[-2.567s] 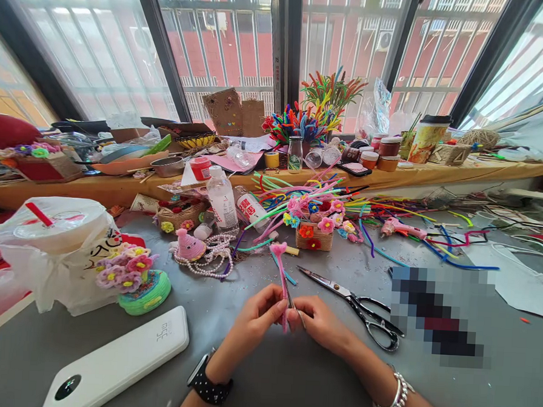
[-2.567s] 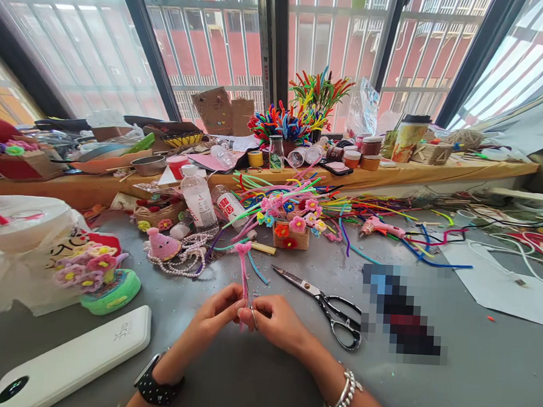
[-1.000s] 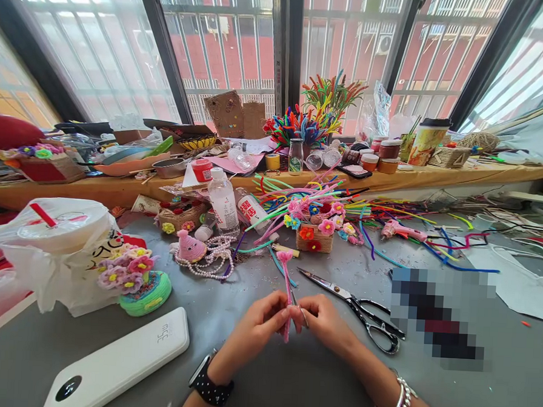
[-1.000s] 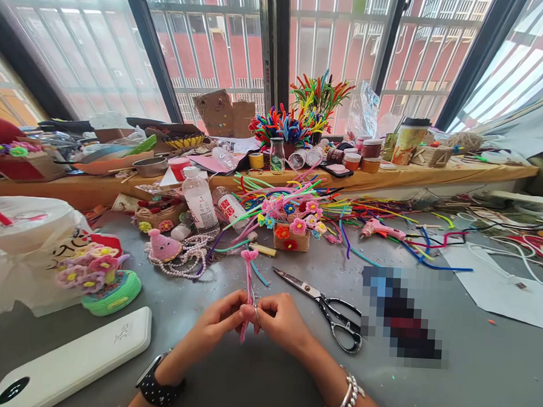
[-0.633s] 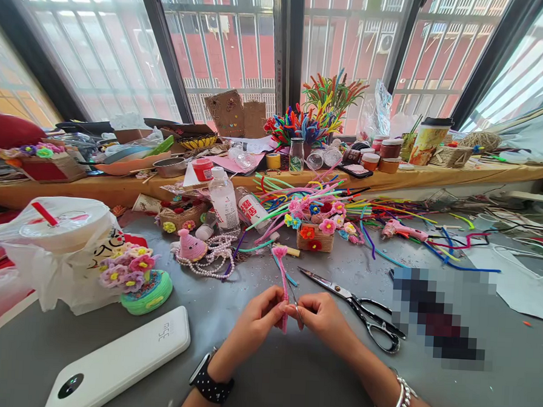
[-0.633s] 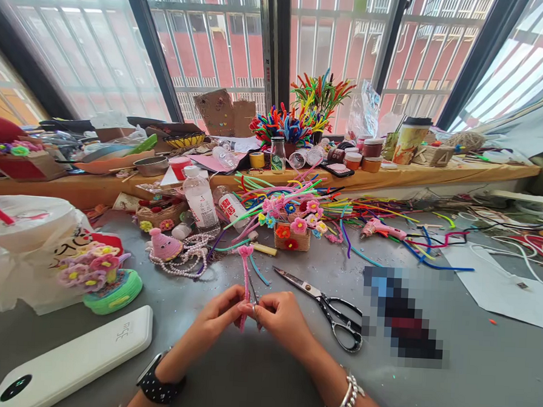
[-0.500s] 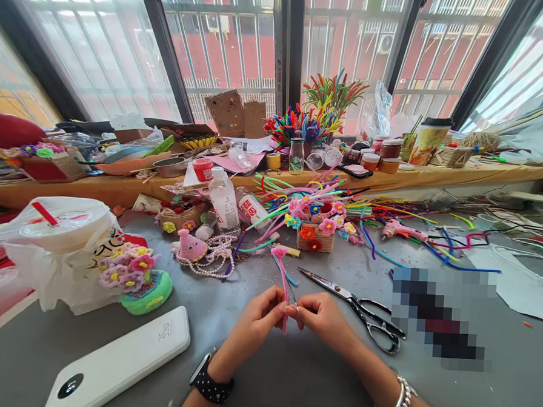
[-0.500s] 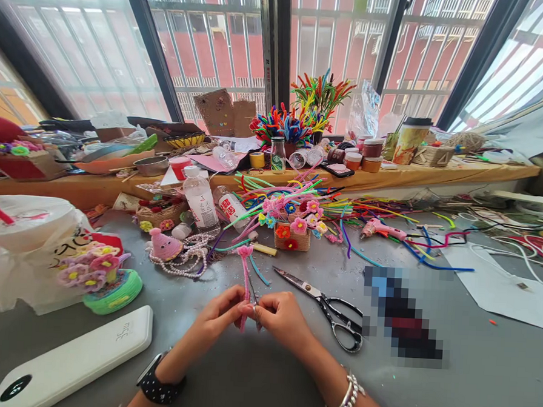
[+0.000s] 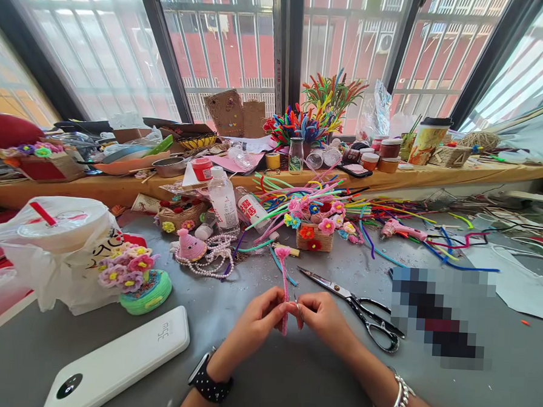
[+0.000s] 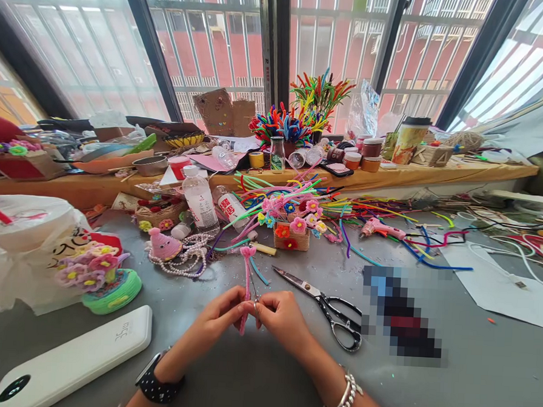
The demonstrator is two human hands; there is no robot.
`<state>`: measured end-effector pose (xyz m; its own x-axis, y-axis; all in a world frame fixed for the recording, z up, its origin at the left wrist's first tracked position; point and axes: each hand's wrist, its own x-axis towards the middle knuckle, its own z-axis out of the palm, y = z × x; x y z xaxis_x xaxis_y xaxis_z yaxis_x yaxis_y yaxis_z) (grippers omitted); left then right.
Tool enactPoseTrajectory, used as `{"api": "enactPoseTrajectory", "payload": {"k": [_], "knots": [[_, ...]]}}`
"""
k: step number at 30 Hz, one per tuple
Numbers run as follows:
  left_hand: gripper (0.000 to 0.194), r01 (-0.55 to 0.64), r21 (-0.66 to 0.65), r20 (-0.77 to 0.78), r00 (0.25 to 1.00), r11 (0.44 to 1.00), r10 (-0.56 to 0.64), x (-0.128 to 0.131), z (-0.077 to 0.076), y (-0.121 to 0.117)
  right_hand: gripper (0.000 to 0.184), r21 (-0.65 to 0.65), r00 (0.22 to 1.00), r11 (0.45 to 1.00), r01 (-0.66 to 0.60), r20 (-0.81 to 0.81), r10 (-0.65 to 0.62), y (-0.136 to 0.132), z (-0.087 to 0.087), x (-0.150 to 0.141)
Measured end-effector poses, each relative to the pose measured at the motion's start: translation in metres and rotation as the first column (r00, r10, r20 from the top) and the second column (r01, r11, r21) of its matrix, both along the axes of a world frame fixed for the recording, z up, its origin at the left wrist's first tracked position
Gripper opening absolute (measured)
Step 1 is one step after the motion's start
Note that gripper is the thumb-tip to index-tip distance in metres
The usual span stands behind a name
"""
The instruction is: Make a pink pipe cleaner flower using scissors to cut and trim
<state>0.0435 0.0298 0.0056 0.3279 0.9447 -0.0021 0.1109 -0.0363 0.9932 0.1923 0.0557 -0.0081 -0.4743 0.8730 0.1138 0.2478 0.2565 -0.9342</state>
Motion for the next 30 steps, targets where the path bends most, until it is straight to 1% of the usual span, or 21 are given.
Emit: {"api": "enactPoseTrajectory", "payload": {"k": [5, 10, 13, 20, 24, 30], "knots": [[0.022, 0.0, 0.003, 0.0, 1.0, 1.0, 0.0, -0.0002, 0.0021, -0.0002, 0.053, -0.005, 1.0, 1.0, -0.003, -0.012, 0.003, -0.0008, -0.002, -0.0002], [0.022, 0.046, -0.019, 0.027, 0.999, 0.999, -0.045, 0.0003, -0.0008, 0.0002, 0.057, -0.016, 0.991, 0.994, -0.111, -0.071, 0.11, -0.0007, -0.0004, 0.0008], [0.022, 0.053, -0.02, 0.034, 0.998, 0.998, -0.053, 0.0008, -0.0026, -0.0003, 0.058, -0.017, 0.985, 0.989, -0.148, -0.094, 0.146, -0.0005, 0.001, 0.0013], [0.024, 0.047, -0.046, 0.068, 0.997, 0.998, -0.044, 0.0013, -0.0003, -0.0016, 0.057, -0.028, 0.984, 0.987, -0.157, -0.088, 0.154, 0.0003, 0.0007, 0.002], [0.023, 0.045, -0.045, 0.105, 0.994, 0.998, -0.04, 0.0017, 0.002, -0.0023, 0.056, -0.029, 0.977, 0.982, -0.187, -0.11, 0.183, -0.0005, -0.0003, 0.0001], [0.022, 0.086, -0.02, 0.107, 0.991, 0.996, -0.083, 0.0017, -0.0007, -0.0028, 0.053, -0.04, 0.976, 0.984, -0.172, -0.138, 0.165, -0.0001, -0.0021, -0.0001]]}}
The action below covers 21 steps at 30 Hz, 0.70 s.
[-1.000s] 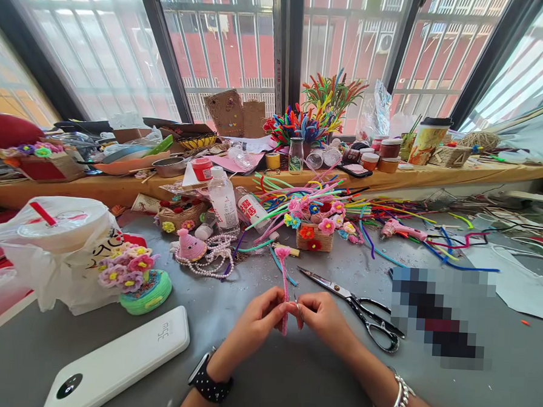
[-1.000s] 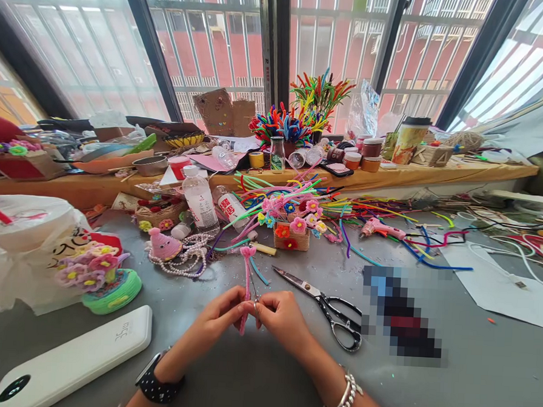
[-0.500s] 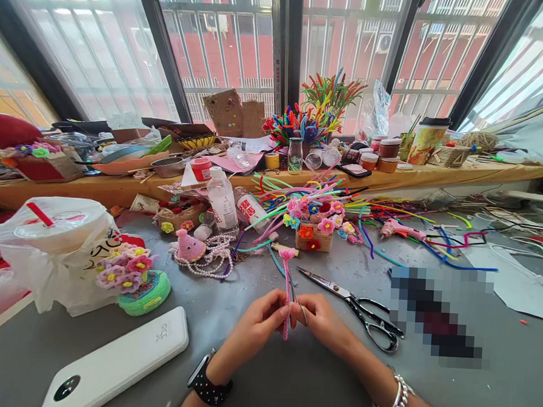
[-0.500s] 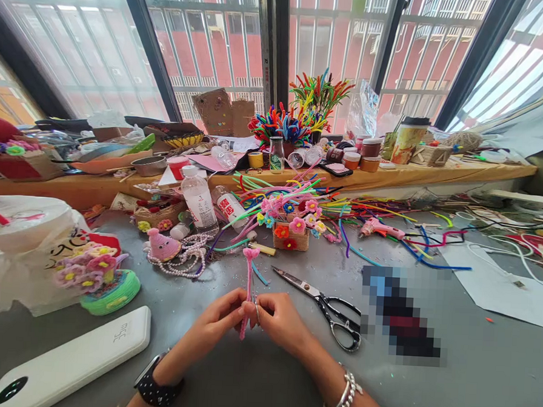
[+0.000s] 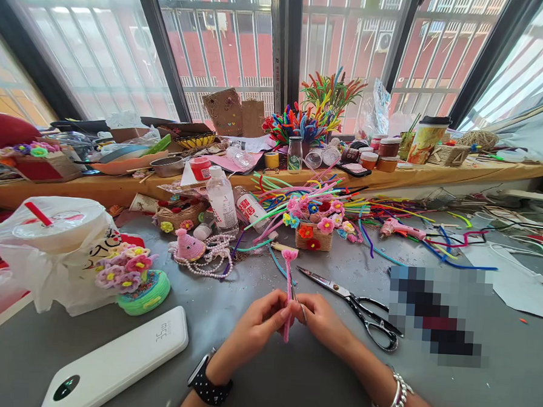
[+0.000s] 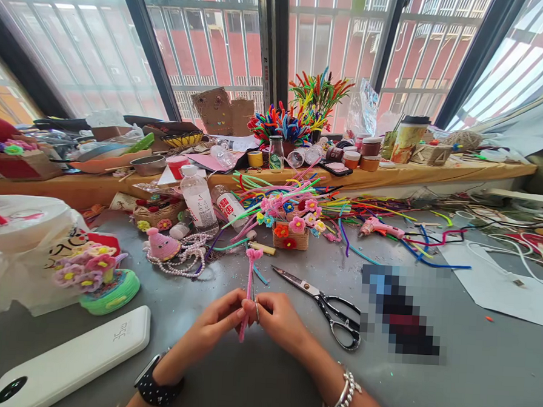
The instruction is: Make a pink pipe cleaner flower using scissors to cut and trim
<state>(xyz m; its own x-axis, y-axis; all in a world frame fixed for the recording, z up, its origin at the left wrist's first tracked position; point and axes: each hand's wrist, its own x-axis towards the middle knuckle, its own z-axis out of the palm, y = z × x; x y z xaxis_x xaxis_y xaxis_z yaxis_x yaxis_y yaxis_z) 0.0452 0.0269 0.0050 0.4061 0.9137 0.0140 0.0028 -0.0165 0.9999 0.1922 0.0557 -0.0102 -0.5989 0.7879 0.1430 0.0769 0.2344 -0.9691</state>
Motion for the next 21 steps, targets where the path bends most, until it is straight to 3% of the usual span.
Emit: {"api": "enactPoseTrajectory", "payload": {"k": [5, 12, 21], "knots": [[0.022, 0.029, -0.004, 0.006, 1.0, 1.0, -0.029, 0.0005, 0.0026, -0.0007, 0.049, 0.009, 0.999, 0.999, 0.051, 0.017, -0.051, 0.001, 0.0016, 0.0002], [0.021, -0.024, 0.021, -0.038, 0.999, 0.999, 0.025, -0.001, 0.0027, -0.0002, 0.05, 0.078, 0.978, 0.982, 0.172, 0.107, -0.179, 0.0014, -0.0024, -0.0012], [0.022, -0.063, 0.025, -0.058, 0.996, 0.998, 0.064, 0.0003, 0.0055, 0.0008, 0.052, 0.106, 0.973, 0.978, 0.182, 0.122, -0.194, 0.0012, -0.0027, -0.0005]]}}
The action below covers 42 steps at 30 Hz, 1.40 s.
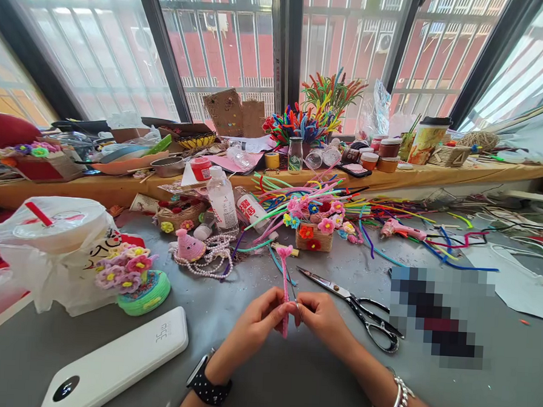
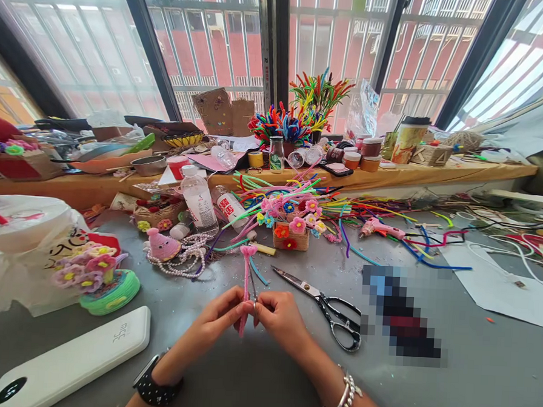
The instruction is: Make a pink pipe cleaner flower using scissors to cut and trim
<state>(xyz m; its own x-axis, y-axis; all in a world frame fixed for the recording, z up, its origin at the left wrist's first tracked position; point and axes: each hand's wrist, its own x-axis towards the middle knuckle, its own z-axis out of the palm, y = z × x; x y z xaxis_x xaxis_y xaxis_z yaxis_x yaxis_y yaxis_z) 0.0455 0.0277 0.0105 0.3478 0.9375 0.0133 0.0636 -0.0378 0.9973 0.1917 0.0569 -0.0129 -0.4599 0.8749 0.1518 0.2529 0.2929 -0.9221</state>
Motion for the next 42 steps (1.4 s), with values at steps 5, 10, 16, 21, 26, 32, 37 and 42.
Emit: {"api": "enactPoseTrajectory", "payload": {"k": [5, 10, 16, 21, 26, 32, 37, 42], "knots": [[0.022, 0.071, -0.004, 0.014, 0.997, 0.997, -0.071, 0.0008, -0.0045, 0.0002, 0.051, -0.044, 0.996, 0.996, -0.074, -0.062, 0.072, -0.0013, 0.0019, 0.0004], [0.021, 0.06, 0.008, 0.004, 0.998, 0.998, -0.06, -0.0011, -0.0076, -0.0009, 0.05, -0.043, 0.999, 0.999, -0.011, -0.036, 0.009, 0.0003, 0.001, 0.0003], [0.022, 0.024, 0.014, -0.018, 1.0, 1.0, -0.024, -0.0002, -0.0053, -0.0004, 0.051, -0.044, 0.999, 0.999, 0.012, -0.043, -0.014, 0.0021, -0.0002, 0.0008], [0.02, -0.087, 0.037, 0.027, 0.996, 0.996, 0.086, 0.0, -0.0011, 0.0008, 0.051, -0.087, 0.999, 0.996, -0.029, -0.037, 0.025, 0.0019, 0.0019, 0.0004], [0.02, -0.173, 0.056, 0.069, 0.983, 0.983, 0.17, -0.0014, -0.0024, 0.0025, 0.044, -0.147, 0.995, 0.988, -0.049, -0.093, 0.036, -0.0001, 0.0062, 0.0007], [0.02, -0.187, 0.088, 0.071, 0.981, 0.978, 0.181, -0.0014, -0.0036, 0.0036, 0.036, -0.208, 0.986, 0.97, -0.125, -0.136, 0.098, -0.0018, 0.0076, -0.0007], [0.023, -0.198, 0.073, 0.061, 0.979, 0.978, 0.194, -0.0021, -0.0027, 0.0037, 0.033, -0.223, 0.989, 0.968, -0.115, -0.12, 0.09, -0.0019, 0.0081, -0.0006], [0.025, -0.232, 0.081, 0.058, 0.972, 0.969, 0.228, -0.0057, -0.0035, 0.0054, 0.03, -0.096, 0.999, 0.994, -0.043, -0.015, 0.042, 0.0011, 0.0068, 0.0028]]}}
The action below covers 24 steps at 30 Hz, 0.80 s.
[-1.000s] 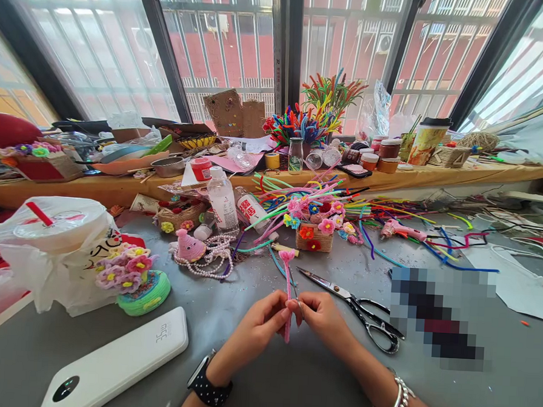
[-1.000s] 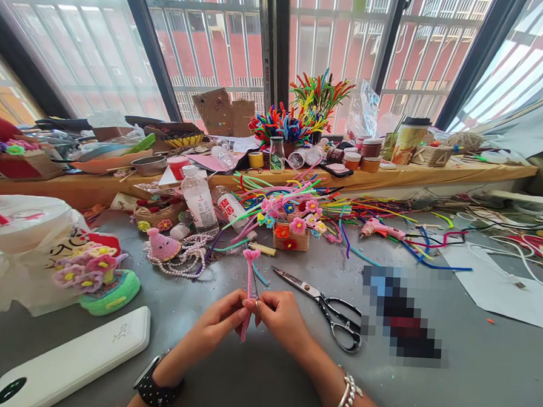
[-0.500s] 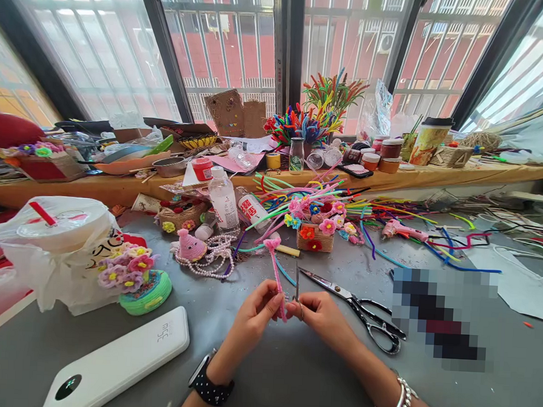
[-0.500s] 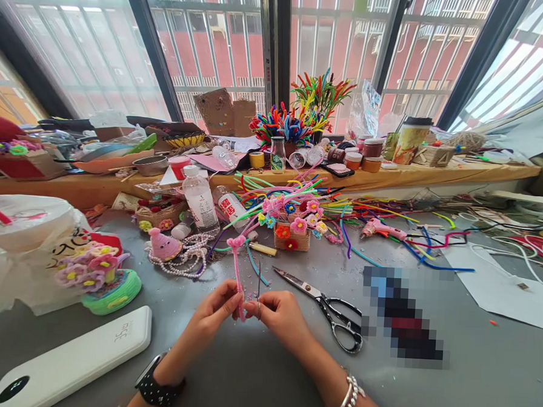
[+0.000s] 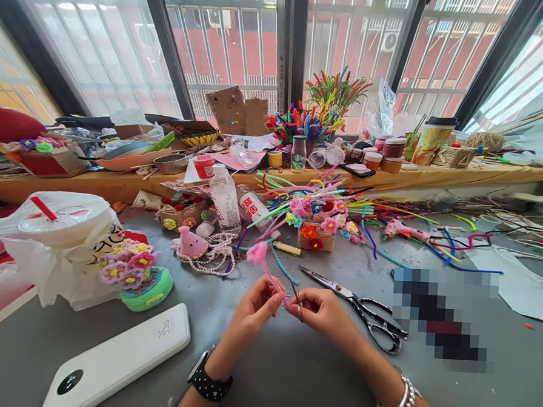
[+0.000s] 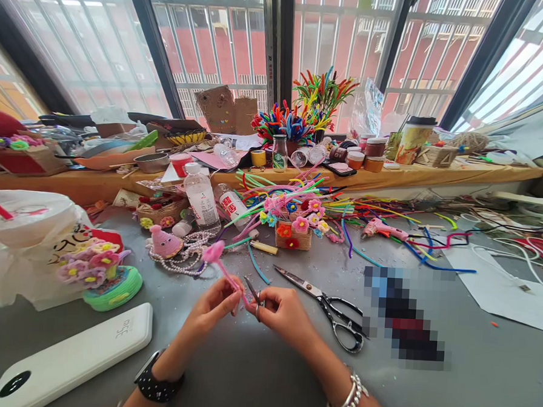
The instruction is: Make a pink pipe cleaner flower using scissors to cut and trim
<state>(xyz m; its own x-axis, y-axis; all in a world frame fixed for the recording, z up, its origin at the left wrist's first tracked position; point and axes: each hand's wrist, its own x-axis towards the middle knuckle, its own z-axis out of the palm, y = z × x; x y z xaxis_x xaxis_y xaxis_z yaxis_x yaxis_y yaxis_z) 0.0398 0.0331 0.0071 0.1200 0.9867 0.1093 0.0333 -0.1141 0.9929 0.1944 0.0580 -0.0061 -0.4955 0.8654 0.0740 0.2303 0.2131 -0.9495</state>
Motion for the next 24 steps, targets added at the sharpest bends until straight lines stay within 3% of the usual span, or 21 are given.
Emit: {"api": "enactPoseTrajectory", "payload": {"k": [5, 11, 14, 17, 20, 22, 24], "knots": [[0.019, -0.139, -0.005, 0.015, 0.99, 0.99, 0.139, -0.001, 0.002, 0.0, 0.028, 0.079, 0.995, 0.995, 0.057, 0.072, -0.063, 0.003, -0.002, 0.003], [0.017, -0.266, 0.026, 0.042, 0.963, 0.964, 0.265, 0.002, 0.005, -0.002, 0.035, -0.022, 0.968, 0.97, 0.24, -0.065, -0.241, 0.008, -0.008, 0.004], [0.016, -0.203, 0.033, -0.007, 0.979, 0.979, 0.203, 0.002, 0.001, -0.002, 0.039, -0.232, 0.957, 0.963, 0.135, -0.223, -0.187, 0.008, -0.009, 0.002], [0.014, -0.099, 0.076, -0.098, 0.989, 0.992, 0.106, 0.002, -0.003, -0.001, 0.037, -0.416, 0.898, 0.909, 0.013, -0.394, -0.193, 0.007, -0.008, 0.0], [0.017, -0.004, 0.105, -0.128, 0.992, 0.994, 0.017, 0.002, -0.005, -0.001, 0.031, -0.494, 0.825, 0.869, 0.001, -0.491, -0.279, 0.007, -0.007, 0.0], [0.02, 0.049, 0.082, -0.067, 0.997, 0.995, -0.043, 0.003, -0.006, -0.001, 0.031, -0.522, 0.787, 0.853, 0.006, -0.524, -0.326, 0.009, -0.006, 0.001], [0.027, 0.006, 0.004, 0.046, 0.999, 1.0, -0.006, 0.004, -0.006, -0.001, 0.033, -0.534, 0.771, 0.845, 0.022, -0.529, -0.354, 0.011, -0.005, 0.003]]}}
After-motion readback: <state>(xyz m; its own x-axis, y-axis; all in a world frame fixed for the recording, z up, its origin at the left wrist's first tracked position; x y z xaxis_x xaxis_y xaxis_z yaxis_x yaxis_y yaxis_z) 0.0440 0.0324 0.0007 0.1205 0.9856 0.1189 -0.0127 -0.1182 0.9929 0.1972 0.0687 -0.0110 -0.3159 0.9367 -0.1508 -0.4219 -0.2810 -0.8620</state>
